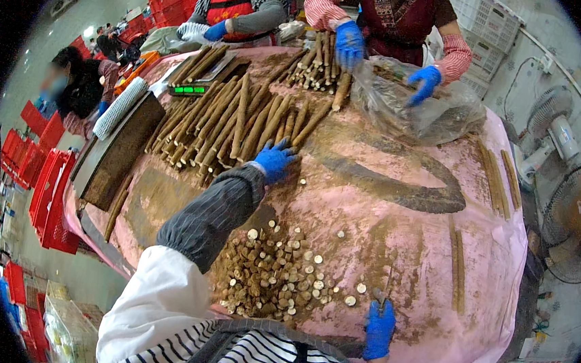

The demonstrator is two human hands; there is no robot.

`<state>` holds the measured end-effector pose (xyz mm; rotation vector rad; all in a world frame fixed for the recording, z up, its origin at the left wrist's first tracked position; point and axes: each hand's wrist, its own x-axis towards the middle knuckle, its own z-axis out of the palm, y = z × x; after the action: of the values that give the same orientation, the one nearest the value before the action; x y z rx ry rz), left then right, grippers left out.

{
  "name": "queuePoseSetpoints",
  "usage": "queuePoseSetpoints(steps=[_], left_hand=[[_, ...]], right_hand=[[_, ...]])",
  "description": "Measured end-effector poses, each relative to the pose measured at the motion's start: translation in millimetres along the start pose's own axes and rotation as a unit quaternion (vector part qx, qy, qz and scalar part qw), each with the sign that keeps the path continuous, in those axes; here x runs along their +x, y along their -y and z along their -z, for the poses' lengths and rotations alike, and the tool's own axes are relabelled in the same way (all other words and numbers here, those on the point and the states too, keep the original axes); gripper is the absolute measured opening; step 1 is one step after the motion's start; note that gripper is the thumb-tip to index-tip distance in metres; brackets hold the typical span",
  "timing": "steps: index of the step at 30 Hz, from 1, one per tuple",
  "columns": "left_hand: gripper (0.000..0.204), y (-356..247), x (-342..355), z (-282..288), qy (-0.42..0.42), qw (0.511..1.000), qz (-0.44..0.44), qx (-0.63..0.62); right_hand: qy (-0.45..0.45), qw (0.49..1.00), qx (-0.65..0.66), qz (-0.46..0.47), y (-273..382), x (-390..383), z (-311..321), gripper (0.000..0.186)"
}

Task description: The person cuts long, brown root vegetables into small, round slices using a knife. The person gathers the sliced pieces and places them into a blue plastic scoop, then transfers the contents into a white crate.

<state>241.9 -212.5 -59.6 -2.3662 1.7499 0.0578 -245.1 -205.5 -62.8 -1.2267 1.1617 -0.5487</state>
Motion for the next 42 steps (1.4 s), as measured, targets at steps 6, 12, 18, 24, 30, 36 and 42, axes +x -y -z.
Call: queuePoseSetpoints(steps=[6, 12, 18, 24, 30, 36, 42], left_hand=[[0.052, -5, -35, 15, -0.028, 0.999, -0.035, 0.012], [0.057, -37, -42, -27, -0.119, 0.981, -0.092, -0.123], [0.059, -112, -57, -28, -0.122, 0.961, -0.079, -0.234], [0.053, -141, -110, -20, -0.118, 0.924, -0.249, -0.265], [0.055, -169, -169, 21, 0.041, 0.892, -0.345, -0.289], [0.053, -162, -181, 45, -0.002, 0.892, -0.268, -0.364], [0.046, -169, -188, 73, 0.037, 0.811, -0.201, -0.548]], right_hand=[[-0.014, 0.998, -0.050, 0.038, -6, -1, 2, 0.026], [-0.004, 1.000, -0.023, 0.007, -8, 1, 1, 0.027], [0.005, 0.998, -0.036, 0.047, -1, -3, 0, 0.027], [-0.007, 0.993, -0.091, 0.071, -22, 8, 9, 0.027], [-0.162, 0.954, -0.170, 0.184, 2, 35, 51, 0.031], [-0.312, 0.819, -0.460, 0.141, 47, 82, 173, 0.045], [-0.201, 0.784, -0.586, 0.034, 48, 85, 170, 0.039]])
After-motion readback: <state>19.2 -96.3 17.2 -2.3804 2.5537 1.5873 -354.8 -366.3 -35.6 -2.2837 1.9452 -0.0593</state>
